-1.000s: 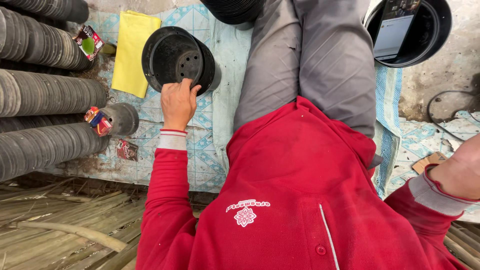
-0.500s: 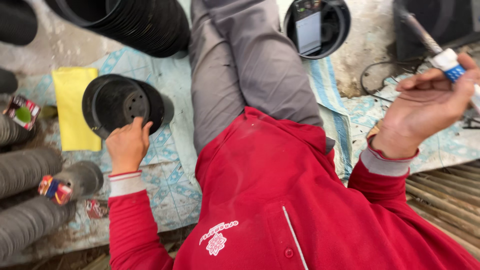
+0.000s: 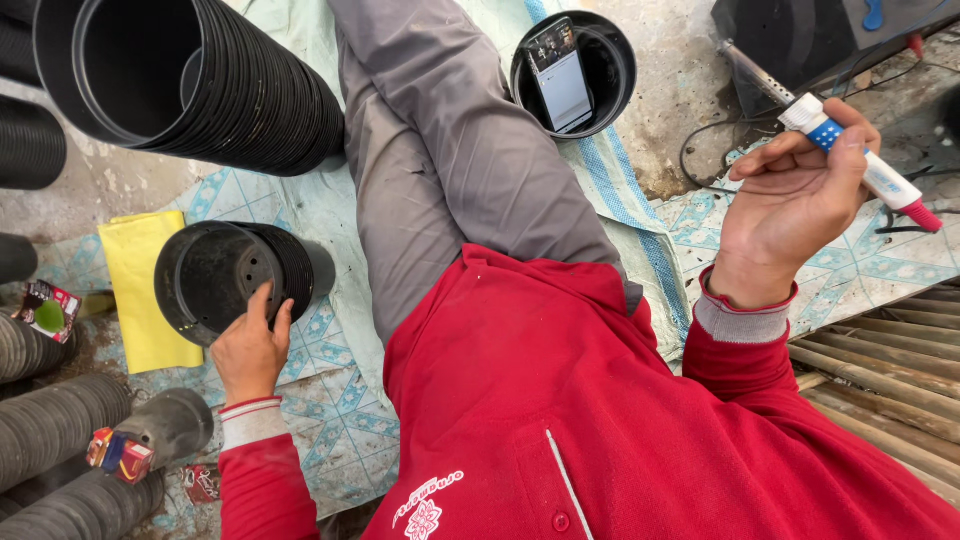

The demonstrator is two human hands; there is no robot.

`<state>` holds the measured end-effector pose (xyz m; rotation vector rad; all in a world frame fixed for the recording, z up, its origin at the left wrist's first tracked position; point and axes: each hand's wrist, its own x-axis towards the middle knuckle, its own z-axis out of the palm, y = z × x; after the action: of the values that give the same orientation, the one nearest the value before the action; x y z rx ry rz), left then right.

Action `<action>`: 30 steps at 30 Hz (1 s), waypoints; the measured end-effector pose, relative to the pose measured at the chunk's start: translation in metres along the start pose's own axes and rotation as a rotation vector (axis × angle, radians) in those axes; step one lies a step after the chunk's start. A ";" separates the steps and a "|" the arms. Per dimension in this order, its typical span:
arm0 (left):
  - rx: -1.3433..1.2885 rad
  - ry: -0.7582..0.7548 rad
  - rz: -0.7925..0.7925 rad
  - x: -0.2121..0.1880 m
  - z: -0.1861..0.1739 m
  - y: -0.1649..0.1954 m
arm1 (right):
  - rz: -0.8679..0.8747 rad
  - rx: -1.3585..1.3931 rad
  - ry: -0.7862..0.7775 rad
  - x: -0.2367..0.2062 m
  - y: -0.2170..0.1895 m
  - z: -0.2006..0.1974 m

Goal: The person uses a soldering iron to melt holes into the sides of black plastic pots. They hold each pot with one hand and apply the hot tip with the other, rotating the pot to create multiple holes before setting it aside.

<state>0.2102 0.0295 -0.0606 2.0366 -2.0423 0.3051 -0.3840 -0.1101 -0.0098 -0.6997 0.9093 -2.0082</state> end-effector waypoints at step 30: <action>-0.265 0.477 -0.172 -0.011 -0.062 0.015 | -0.129 -0.008 -0.094 -0.015 0.003 0.036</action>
<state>0.1964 0.0591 -0.0046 1.7563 -1.5247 0.4156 -0.3487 -0.1116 0.0069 -0.8695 0.8353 -2.0660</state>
